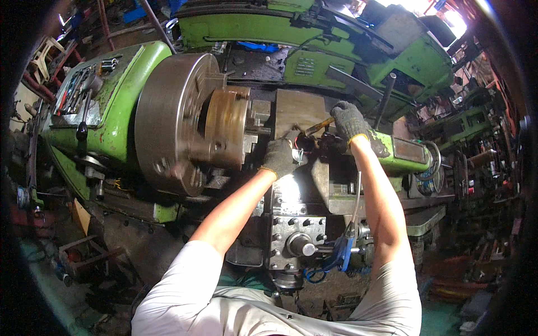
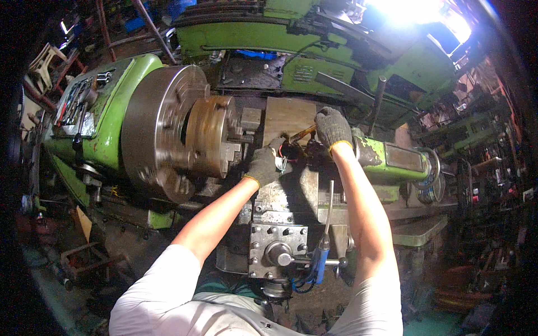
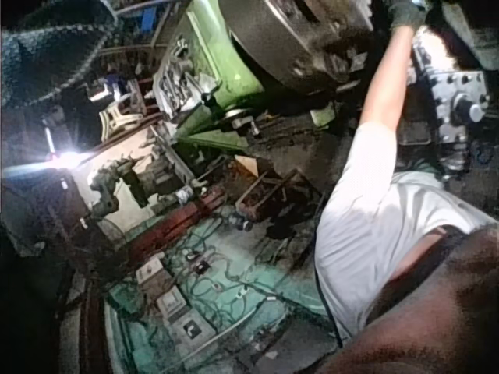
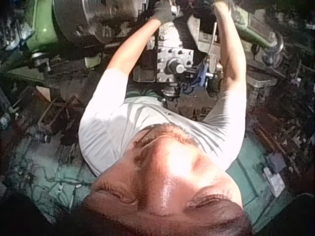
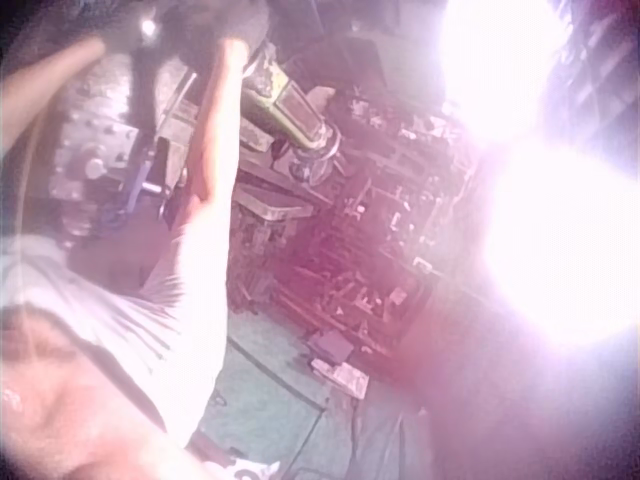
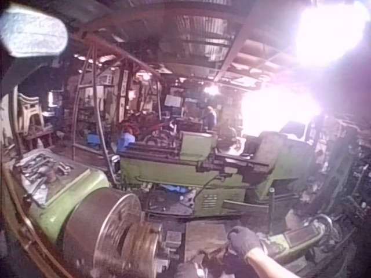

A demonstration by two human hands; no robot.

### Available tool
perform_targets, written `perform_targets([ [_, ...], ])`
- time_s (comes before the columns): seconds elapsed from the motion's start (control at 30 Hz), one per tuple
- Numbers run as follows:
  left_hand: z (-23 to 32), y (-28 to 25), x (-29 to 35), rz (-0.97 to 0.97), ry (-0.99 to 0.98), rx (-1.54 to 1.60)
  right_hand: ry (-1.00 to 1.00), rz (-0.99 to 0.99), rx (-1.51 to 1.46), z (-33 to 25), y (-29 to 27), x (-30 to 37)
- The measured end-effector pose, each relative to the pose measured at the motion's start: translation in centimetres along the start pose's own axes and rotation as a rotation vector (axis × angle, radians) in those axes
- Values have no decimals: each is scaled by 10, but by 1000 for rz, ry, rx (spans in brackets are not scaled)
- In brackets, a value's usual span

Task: The person operates a green metal lathe in a workshop, using a wrench to tighten the chuck and adjusting the tool post and tailstock. They manipulate the machine's controls to position the cutting tool against a rotating metal workpiece, performing machining operations while frequently adjusting the setup.

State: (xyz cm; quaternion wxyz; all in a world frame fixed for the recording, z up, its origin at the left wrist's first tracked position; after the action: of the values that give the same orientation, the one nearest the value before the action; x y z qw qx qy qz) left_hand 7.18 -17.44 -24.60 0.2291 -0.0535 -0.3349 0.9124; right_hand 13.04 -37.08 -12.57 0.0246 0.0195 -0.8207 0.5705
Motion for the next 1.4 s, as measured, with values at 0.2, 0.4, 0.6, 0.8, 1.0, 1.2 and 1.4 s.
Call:
perform_targets([
  [0.2, -5, 3, -1, 119, 108, -52, -22, -96, 139, -1, 6, -33],
  [0.4, 8, 7, -2, 28, 43, -155, -217, -128, 282, 33, 23, -54],
  [0.6, -5, 7, 2, 182, 160, -283, -311, 171, -295, -27, -17, 57],
  [0.8, -40, 29, -6, 151, 170, -135, -682, 285, 8, -34, 8, 129],
  [1.0, -16, 10, 8, 289, 330, -26, -675, 143, 242, -38, -1, 137],
  [1.2, -38, 8, 2, 244, 277, -257, -756, -2, 371, -73, -5, 131],
  [1.4, -5, -11, 19, 138, 235, -362, -750, -86, 361, -72, 2, 125],
])
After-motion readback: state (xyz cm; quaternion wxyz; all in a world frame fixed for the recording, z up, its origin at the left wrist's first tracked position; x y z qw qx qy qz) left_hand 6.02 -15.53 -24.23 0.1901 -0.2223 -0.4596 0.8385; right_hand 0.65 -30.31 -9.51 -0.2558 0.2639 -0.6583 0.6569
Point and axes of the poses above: each hand's wrist, its own x-axis away from the middle knuckle, its own y-axis out of the palm, z = x × y, the point moved 6 cm from there along -x, towards the middle knuckle, and after that the axes turned 10 degrees about -z, right-handed, at the moved point
